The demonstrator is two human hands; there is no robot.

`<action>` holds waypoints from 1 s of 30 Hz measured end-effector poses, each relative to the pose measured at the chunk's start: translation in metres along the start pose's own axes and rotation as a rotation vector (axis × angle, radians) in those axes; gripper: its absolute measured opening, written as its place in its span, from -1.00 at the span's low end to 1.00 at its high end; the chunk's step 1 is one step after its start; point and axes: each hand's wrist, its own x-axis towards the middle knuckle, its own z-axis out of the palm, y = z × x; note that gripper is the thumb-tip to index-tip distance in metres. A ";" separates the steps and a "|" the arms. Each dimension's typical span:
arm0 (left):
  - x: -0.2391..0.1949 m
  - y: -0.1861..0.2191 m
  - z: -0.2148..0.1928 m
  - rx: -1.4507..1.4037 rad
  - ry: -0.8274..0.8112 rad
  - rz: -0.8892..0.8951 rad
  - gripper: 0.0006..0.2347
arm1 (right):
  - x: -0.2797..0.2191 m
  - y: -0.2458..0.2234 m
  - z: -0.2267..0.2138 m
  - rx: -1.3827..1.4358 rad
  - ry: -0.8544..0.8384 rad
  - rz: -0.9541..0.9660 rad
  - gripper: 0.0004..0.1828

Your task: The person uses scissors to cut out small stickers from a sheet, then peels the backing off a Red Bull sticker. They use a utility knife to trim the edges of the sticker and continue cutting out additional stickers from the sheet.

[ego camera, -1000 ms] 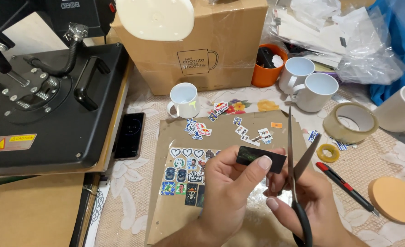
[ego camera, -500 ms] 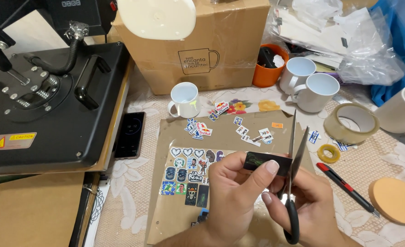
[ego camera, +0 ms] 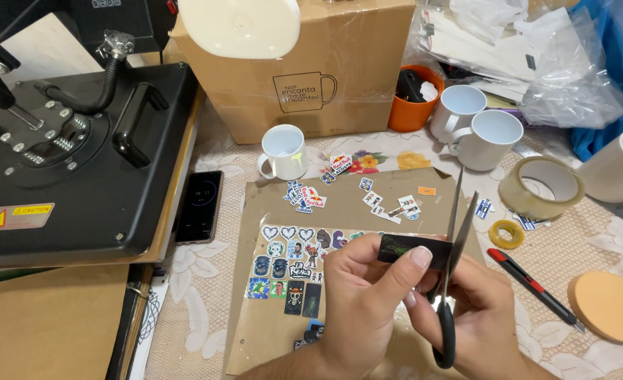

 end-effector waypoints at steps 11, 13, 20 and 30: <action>0.000 -0.007 0.001 -0.098 0.013 -0.023 -0.87 | 0.001 -0.002 0.000 -0.012 0.005 0.007 -0.87; 0.000 -0.007 0.001 -0.103 0.012 -0.023 -0.88 | 0.001 -0.001 0.000 -0.023 0.001 0.002 -0.87; 0.001 -0.006 0.000 -0.057 0.001 -0.012 -0.90 | 0.000 0.000 -0.001 -0.011 0.003 0.027 -0.86; 0.003 0.000 -0.001 -0.082 -0.025 0.001 -0.90 | 0.004 -0.010 -0.002 -0.037 -0.031 0.004 -0.86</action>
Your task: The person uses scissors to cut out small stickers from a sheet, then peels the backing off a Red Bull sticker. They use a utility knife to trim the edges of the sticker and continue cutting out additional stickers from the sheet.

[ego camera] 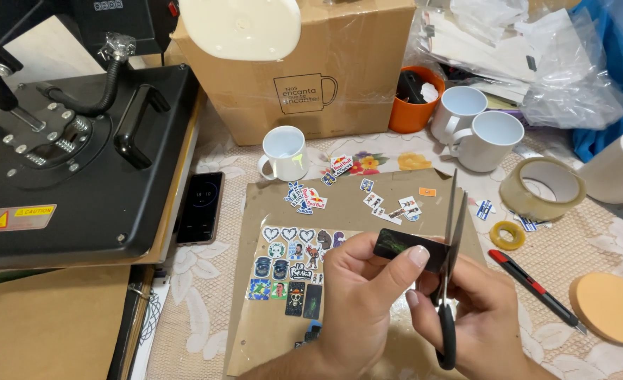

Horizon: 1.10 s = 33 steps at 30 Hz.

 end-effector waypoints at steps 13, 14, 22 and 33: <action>0.006 0.005 -0.005 -0.001 -0.021 0.058 -0.90 | 0.002 -0.005 0.001 0.020 -0.059 -0.011 -0.80; 0.006 0.006 -0.005 -0.001 -0.026 0.066 -0.89 | 0.002 -0.006 0.001 0.001 -0.069 -0.017 -0.80; 0.009 0.009 -0.007 0.039 0.020 0.069 -0.91 | -0.001 -0.007 0.003 -0.016 -0.093 -0.019 -0.82; 0.010 0.012 -0.009 0.097 -0.016 0.120 -0.91 | -0.002 -0.005 0.005 -0.025 -0.104 -0.020 -0.83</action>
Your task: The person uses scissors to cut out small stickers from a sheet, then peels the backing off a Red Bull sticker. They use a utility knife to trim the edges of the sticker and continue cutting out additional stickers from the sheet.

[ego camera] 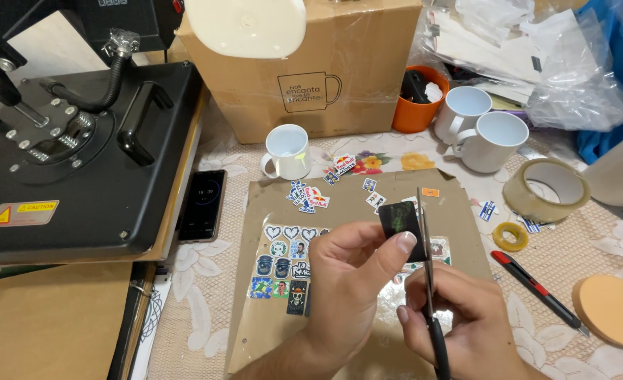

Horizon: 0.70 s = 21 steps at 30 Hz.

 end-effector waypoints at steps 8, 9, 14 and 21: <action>0.000 0.001 0.000 0.011 0.014 -0.003 -0.89 | -0.004 0.008 -0.001 0.029 0.044 0.042 -0.82; -0.001 0.002 0.000 0.027 0.027 -0.006 -0.88 | -0.005 0.010 -0.002 0.056 0.065 0.059 -0.82; 0.000 0.005 0.000 0.073 0.002 0.051 -0.92 | -0.005 0.006 -0.002 0.222 0.105 0.038 -0.83; 0.001 0.003 -0.002 0.278 -0.145 0.119 -0.98 | -0.011 0.017 -0.007 0.229 0.305 0.052 -0.75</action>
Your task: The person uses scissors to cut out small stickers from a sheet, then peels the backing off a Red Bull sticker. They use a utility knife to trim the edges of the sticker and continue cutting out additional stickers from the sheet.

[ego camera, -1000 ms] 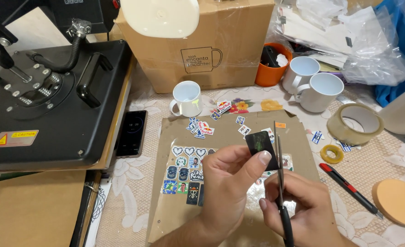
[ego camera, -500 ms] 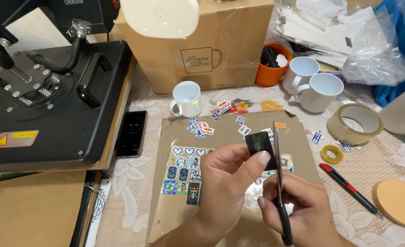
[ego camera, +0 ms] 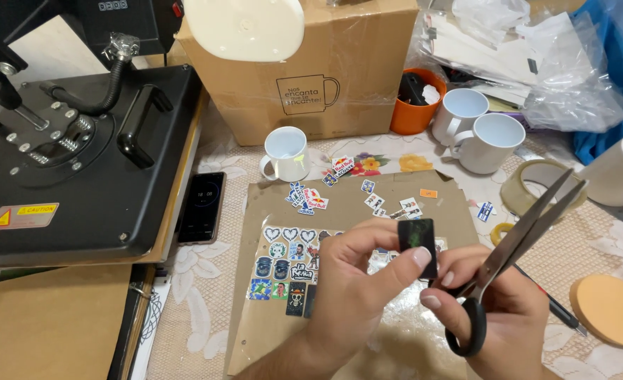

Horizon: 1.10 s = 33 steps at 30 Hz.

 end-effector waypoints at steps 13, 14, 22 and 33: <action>-0.001 0.042 -0.034 0.096 -0.374 -0.096 -0.96 | 0.024 -0.027 -0.030 0.071 0.014 0.283 -0.76; -0.002 0.047 -0.040 0.262 -0.434 -0.076 -0.96 | 0.025 -0.024 -0.037 -0.108 -0.167 0.238 -0.74; -0.068 -0.041 -0.116 1.249 -0.778 -0.535 -0.87 | -0.021 0.057 -0.125 -0.582 -0.515 0.488 -0.39; -0.091 -0.076 -0.108 1.311 -0.587 -0.095 -0.70 | -0.067 0.066 -0.189 -1.732 -0.408 0.640 -0.49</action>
